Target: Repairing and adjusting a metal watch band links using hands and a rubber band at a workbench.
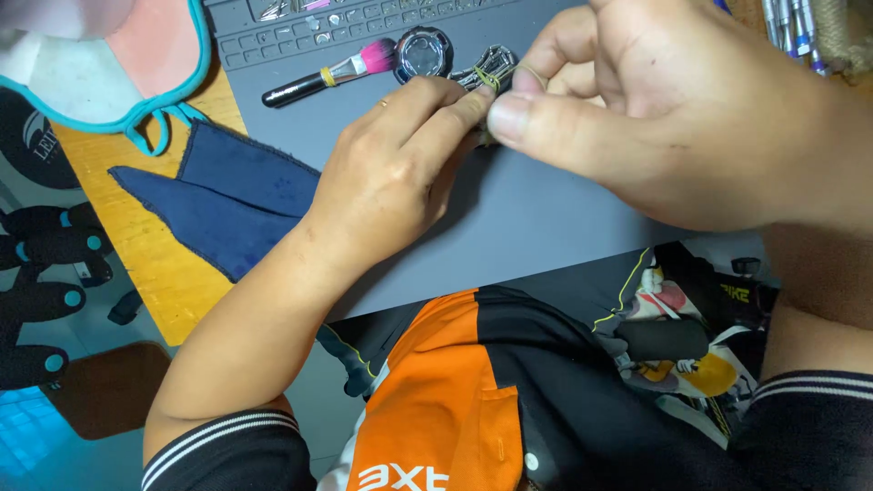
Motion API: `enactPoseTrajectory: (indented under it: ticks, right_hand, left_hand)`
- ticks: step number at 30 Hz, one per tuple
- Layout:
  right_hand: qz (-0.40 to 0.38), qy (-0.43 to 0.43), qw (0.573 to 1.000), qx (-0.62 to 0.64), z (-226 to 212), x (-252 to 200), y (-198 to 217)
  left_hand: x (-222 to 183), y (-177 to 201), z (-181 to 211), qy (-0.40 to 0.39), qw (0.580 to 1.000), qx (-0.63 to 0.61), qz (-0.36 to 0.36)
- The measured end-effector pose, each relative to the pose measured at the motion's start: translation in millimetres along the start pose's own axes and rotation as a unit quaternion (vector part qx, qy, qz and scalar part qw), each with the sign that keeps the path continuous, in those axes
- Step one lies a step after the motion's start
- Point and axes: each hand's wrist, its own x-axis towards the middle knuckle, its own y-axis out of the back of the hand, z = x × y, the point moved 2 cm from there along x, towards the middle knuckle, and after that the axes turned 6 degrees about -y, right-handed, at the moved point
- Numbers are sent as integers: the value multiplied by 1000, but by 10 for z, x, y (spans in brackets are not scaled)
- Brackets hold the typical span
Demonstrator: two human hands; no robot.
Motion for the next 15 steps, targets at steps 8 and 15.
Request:
enactPoseTrajectory:
  ticks: [8,15]
  right_hand:
    - [49,-99,947,-302,-291,-29,-16]
    - [85,97,931,-340,-224,47,-33]
  left_hand:
    - [-7,-12,9,-2,999,-55,2]
    - [-19,-2,-22,39,988,-145,-15]
